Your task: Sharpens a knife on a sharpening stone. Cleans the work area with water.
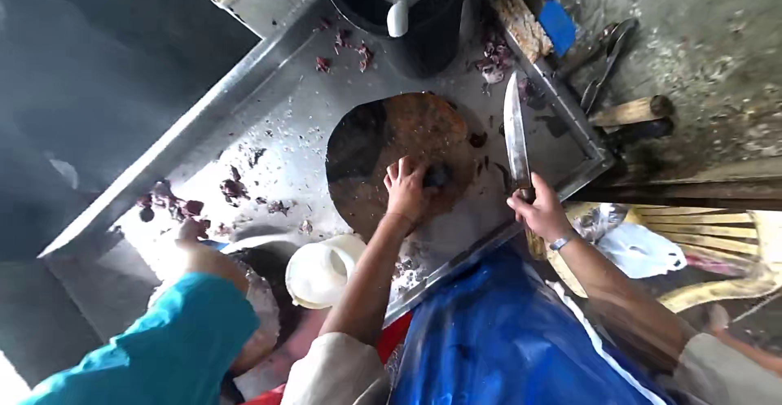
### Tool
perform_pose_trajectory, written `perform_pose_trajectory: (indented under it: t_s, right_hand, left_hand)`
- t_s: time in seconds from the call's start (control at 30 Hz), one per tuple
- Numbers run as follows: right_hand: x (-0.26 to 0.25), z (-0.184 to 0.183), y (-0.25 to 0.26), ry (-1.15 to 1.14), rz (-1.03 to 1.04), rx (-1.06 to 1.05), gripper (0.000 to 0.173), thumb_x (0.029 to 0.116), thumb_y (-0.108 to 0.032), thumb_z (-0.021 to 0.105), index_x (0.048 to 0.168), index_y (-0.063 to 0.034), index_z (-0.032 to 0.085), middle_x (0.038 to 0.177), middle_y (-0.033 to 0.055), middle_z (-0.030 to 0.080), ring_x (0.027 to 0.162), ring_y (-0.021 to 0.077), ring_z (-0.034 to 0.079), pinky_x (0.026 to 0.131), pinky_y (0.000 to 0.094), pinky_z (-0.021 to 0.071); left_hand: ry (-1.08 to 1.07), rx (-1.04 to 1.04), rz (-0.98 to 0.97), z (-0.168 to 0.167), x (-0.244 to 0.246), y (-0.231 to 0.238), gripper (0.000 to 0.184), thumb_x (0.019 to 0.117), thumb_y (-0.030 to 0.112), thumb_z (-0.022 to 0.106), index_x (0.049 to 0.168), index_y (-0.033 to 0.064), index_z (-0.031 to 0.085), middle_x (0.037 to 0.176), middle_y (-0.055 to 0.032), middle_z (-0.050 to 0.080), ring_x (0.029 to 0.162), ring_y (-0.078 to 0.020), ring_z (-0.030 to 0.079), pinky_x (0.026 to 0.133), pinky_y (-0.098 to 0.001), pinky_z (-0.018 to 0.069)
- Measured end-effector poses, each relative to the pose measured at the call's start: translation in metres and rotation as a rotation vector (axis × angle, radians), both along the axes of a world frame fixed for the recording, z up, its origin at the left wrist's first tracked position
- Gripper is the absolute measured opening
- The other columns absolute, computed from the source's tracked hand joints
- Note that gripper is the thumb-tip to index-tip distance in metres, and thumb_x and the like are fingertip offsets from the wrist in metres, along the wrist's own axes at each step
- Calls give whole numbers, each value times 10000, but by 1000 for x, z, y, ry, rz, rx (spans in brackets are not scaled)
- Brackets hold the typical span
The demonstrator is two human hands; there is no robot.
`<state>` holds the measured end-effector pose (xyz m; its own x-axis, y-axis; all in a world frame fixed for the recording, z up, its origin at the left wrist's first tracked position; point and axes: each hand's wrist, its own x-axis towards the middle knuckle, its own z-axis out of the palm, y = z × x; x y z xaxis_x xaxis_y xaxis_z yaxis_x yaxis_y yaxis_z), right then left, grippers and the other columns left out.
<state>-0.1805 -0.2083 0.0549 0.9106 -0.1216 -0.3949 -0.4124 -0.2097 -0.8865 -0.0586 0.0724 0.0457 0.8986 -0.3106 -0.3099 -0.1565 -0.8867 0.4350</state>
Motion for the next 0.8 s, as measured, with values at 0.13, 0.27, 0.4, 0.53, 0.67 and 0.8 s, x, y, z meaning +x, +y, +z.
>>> perform_pose_trajectory:
  t_s: [0.13,0.27,0.4,0.53,0.67,0.8]
  right_hand:
    - [-21,9,-23,-134,269,-420,825,905,-9,663,1619,-271,343,1418,176,556,1177,347,627,940,589,560]
    - [-38,7,-29,-79,303,-550,835,873,-50,664,1610,-293,356,1436,171,572,1193,390,642,932,639,549]
    - [-54,5,-28,-87,373,-513,687,959,-192,690,1583,-252,408,1411,141,628,1228,360,649,1025,603,523]
    - [-55,10,-19,35,504,-631,728,940,-152,634,1597,-338,382,1265,169,699,1088,406,696,910,636,546]
    - [-51,12,-17,32,650,-748,728,929,-146,627,1596,-326,395,1316,181,662,1016,415,706,832,646,559]
    - [-39,33,-22,35,739,-905,751,939,-121,585,1611,-361,350,1298,168,653,887,406,712,713,635,571]
  left_hand:
    - [-24,-72,77,10,-16,20,783,835,228,778,1540,324,452,1607,-161,359,1456,-474,317,1095,-737,315]
    - [-16,-26,538,-1,-50,-16,1297,622,669,882,1630,153,249,1595,-257,341,1430,-503,351,1061,-730,347]
    - [-15,-105,429,-9,-48,-9,962,747,424,890,1550,163,428,1523,-190,461,1384,-425,445,1073,-676,384]
    - [-66,-126,275,-3,-52,10,1025,786,315,842,1633,220,272,1584,-124,438,1449,-393,398,1106,-673,370]
    - [-274,-118,261,4,-87,-22,854,830,370,803,1569,179,421,1553,-161,460,1392,-404,450,1075,-615,416]
    - [-285,97,92,-19,-114,-53,897,818,573,711,1584,214,412,1598,-82,423,1414,-346,426,1113,-600,353]
